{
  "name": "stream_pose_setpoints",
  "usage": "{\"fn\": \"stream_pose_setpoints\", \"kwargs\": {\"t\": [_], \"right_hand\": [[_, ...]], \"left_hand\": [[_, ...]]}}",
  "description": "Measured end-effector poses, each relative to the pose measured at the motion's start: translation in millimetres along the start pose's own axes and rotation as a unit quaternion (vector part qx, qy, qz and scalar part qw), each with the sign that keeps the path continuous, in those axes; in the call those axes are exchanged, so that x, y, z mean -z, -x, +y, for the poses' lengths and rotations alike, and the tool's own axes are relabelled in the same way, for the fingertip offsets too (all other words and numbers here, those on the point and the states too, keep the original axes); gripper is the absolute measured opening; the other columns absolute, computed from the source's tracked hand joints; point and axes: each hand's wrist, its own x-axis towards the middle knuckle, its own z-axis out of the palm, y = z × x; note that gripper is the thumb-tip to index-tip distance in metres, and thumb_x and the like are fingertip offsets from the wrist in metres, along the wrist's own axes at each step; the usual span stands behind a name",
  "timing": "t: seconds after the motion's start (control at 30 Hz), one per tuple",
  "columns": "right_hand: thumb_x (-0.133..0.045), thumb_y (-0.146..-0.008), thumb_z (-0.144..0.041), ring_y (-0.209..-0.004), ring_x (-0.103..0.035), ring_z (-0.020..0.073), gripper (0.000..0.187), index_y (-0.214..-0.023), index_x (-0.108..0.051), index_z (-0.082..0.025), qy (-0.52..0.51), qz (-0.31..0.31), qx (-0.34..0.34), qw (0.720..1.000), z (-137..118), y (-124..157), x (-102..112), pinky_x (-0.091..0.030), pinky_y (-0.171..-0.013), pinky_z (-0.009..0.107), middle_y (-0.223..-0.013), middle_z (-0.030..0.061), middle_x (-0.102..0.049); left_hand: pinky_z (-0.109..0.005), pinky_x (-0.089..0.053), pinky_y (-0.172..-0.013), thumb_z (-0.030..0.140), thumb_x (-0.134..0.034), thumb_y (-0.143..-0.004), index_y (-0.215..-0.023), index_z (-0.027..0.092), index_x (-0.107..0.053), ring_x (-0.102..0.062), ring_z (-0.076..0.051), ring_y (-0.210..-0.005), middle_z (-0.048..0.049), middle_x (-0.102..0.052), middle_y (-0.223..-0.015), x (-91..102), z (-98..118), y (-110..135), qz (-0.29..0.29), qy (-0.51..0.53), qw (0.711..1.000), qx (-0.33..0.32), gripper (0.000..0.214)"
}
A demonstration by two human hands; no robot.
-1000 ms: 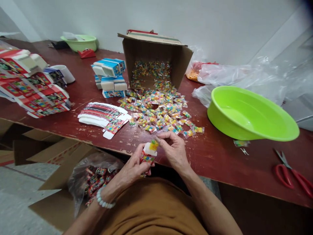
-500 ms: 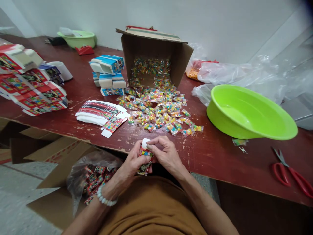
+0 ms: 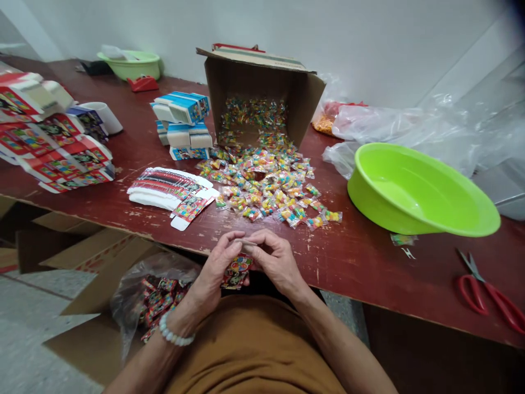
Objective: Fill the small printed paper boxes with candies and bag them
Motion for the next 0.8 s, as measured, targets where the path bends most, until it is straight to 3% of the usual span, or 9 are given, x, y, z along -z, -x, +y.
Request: {"fn": "stream_pose_setpoints", "kwargs": {"t": [0.07, 0.13, 0.23, 0.37, 0.47, 0.6, 0.7, 0.8], "right_hand": [[-0.065, -0.086, -0.032, -0.084, -0.065, 0.019, 0.012, -0.084, -0.074, -0.024, 0.076, -0.001, 0.104, 0.992, -1.9, 0.6, 1.3, -0.052, -0.078, 0.033, -0.088, 0.0046, -0.071], [-0.063, -0.087, -0.03, -0.089, -0.065, 0.0204, 0.013, -0.087, -0.075, -0.025, 0.12, -0.037, 0.146, 0.981, -4.4, 0.1, 2.8, -0.051, -0.084, 0.035, -0.09, 0.0056, -0.072], [-0.066, -0.084, -0.031, -0.081, -0.066, 0.0195, 0.012, -0.085, -0.075, -0.023, 0.091, -0.061, 0.056, 0.992, -6.1, -3.3, 1.3, -0.053, -0.074, 0.033, -0.09, 0.0058, -0.072], [-0.076, -0.073, -0.033, -0.057, -0.061, 0.0121, 0.017, -0.072, -0.07, -0.018, -0.071, -0.061, -0.118, 0.989, -5.8, -11.5, -8.3, -0.049, -0.05, 0.024, -0.088, 0.0049, -0.074], [-0.076, -0.07, -0.032, -0.048, -0.055, 0.0079, 0.019, -0.069, -0.067, -0.016, -0.118, -0.051, -0.144, 0.981, -6.3, -15.3, -14.8, -0.046, -0.043, 0.021, -0.09, 0.0052, -0.074], [-0.073, -0.075, -0.031, -0.057, -0.06, 0.0111, 0.017, -0.073, -0.068, -0.016, -0.052, -0.051, -0.077, 0.994, -3.1, -12.4, -15.7, -0.048, -0.047, 0.022, -0.089, 0.0055, -0.073], [-0.068, -0.083, -0.031, -0.081, -0.065, 0.0157, 0.013, -0.081, -0.07, -0.018, 0.022, -0.088, 0.005, 0.996, 3.2, -7.8, -14.4, -0.053, -0.065, 0.026, -0.095, 0.0056, -0.07], [-0.067, -0.083, -0.024, -0.098, -0.062, 0.0179, 0.007, -0.09, -0.069, -0.021, 0.073, -0.098, 0.08, 0.989, 10.2, -3.7, -19.3, -0.051, -0.085, 0.032, -0.099, 0.0052, -0.066]], "left_hand": [[-0.028, -0.054, -0.044, 0.05, -0.059, -0.085, -0.119, 0.021, -0.054, -0.063, -0.017, -0.058, -0.0031, -0.066, -0.085, -0.3, 6.6, 0.9, -0.021, 0.065, 0.996, 0.053, 0.045], [-0.029, -0.052, -0.041, 0.054, -0.049, -0.09, -0.121, 0.018, -0.054, -0.061, -0.016, -0.051, -0.0045, -0.067, -0.081, -0.6, 12.0, 1.6, -0.037, 0.116, 0.989, 0.089, 0.048], [-0.026, -0.05, -0.039, 0.055, -0.041, -0.093, -0.123, 0.015, -0.058, -0.058, -0.014, -0.045, -0.0056, -0.067, -0.074, 0.7, 12.5, 1.5, -0.031, 0.13, 0.987, 0.092, 0.053], [-0.025, -0.051, -0.042, 0.059, -0.039, -0.092, -0.128, 0.013, -0.059, -0.058, -0.014, -0.044, -0.008, -0.07, -0.072, 5.6, 3.4, -0.1, -0.011, 0.098, 0.992, 0.075, 0.062], [-0.025, -0.05, -0.042, 0.062, -0.04, -0.09, -0.132, 0.012, -0.057, -0.06, -0.015, -0.045, -0.0089, -0.071, -0.07, 9.1, 0.1, -0.4, -0.008, 0.085, 0.994, 0.069, 0.067], [-0.024, -0.048, -0.04, 0.061, -0.05, -0.085, -0.127, 0.011, -0.062, -0.06, -0.016, -0.046, -0.0078, -0.07, -0.065, 12.5, 3.1, 1.4, 0.013, 0.078, 0.995, 0.067, 0.067], [-0.025, -0.048, -0.038, 0.044, -0.061, -0.08, -0.121, 0.012, -0.066, -0.06, -0.016, -0.046, -0.0076, -0.072, -0.076, 14.3, 6.6, 0.4, 0.043, 0.097, 0.992, 0.063, 0.051], [-0.026, -0.049, -0.04, 0.028, -0.062, -0.072, -0.119, 0.013, -0.066, -0.061, -0.015, -0.049, -0.0084, -0.074, -0.091, 17.6, 6.9, -2.1, 0.049, 0.12, 0.99, 0.063, 0.049]]}}
